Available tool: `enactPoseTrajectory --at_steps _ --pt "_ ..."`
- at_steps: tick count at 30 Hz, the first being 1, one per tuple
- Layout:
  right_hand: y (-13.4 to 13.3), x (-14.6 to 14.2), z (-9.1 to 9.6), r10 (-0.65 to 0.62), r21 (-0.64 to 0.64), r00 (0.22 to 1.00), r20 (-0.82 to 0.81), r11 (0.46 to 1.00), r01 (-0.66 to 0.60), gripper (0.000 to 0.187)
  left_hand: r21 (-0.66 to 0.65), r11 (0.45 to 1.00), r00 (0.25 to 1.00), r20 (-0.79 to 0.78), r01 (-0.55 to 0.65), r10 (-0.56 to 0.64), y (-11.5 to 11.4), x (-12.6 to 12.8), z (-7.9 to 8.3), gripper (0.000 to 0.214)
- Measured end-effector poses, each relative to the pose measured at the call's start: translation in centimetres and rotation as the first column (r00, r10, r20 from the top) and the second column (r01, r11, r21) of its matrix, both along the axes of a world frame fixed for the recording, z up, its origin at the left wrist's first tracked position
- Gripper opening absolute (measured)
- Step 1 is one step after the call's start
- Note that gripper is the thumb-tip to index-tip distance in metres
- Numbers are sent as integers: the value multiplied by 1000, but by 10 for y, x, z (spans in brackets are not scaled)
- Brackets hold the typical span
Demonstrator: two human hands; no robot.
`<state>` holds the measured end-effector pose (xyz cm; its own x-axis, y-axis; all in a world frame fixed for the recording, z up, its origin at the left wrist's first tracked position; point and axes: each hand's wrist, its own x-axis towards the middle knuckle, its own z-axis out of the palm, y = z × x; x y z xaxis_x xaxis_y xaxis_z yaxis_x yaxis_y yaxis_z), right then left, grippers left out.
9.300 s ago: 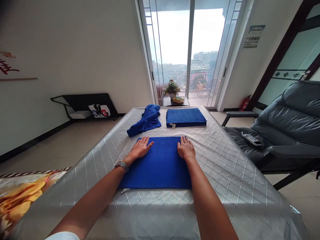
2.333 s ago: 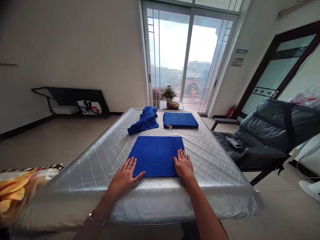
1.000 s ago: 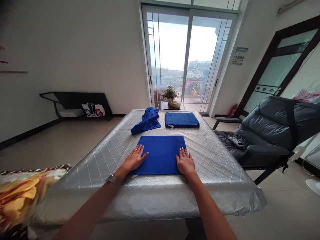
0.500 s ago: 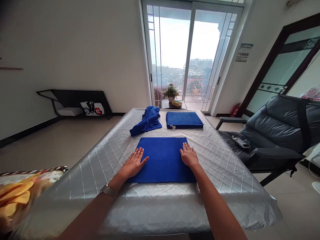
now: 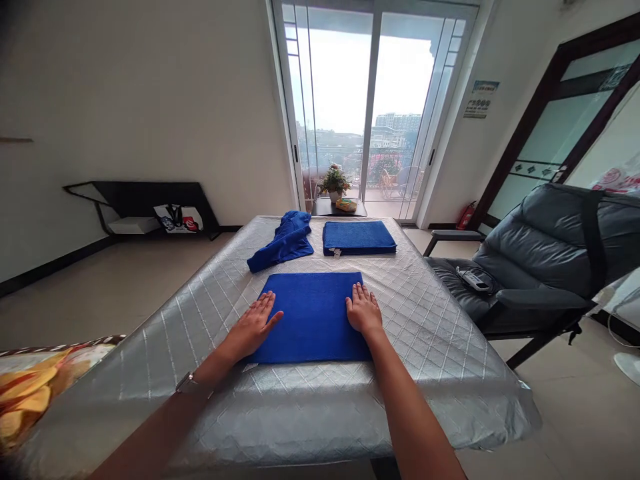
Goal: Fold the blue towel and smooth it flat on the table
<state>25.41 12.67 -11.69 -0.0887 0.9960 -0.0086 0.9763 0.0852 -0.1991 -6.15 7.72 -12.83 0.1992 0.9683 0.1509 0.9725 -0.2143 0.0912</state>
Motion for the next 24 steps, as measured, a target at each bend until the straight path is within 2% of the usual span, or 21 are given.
enactPoseTrajectory --at_steps 3,5,8,10,12,14,16,24 --pt "0 0 1 8 1 1000 -18 1000 -8 65 -14 985 985 13 174 -174 -7 38 11 81" --pt "0 0 1 7 6 1000 -20 1000 -7 65 -33 957 958 27 287 -287 -4 76 15 79" --pt "-1 3 1 20 7 1000 11 1000 -20 63 -7 901 899 73 434 -432 12 139 17 77" --pt "-1 5 0 49 5 998 46 999 -50 62 -7 892 887 110 451 -448 28 172 15 76" --pt "-2 6 -2 65 13 996 58 998 -66 62 -23 909 902 139 415 -408 42 190 12 79" --pt "-1 6 -2 51 26 998 41 998 -52 62 -48 933 926 147 357 -347 52 190 8 81" --pt "0 4 -2 29 26 999 17 999 -30 63 -71 951 947 136 301 -290 57 174 4 84" --pt "2 2 -2 4 9 1000 -21 1000 -4 64 -120 992 999 50 26 -20 65 60 -2 86"
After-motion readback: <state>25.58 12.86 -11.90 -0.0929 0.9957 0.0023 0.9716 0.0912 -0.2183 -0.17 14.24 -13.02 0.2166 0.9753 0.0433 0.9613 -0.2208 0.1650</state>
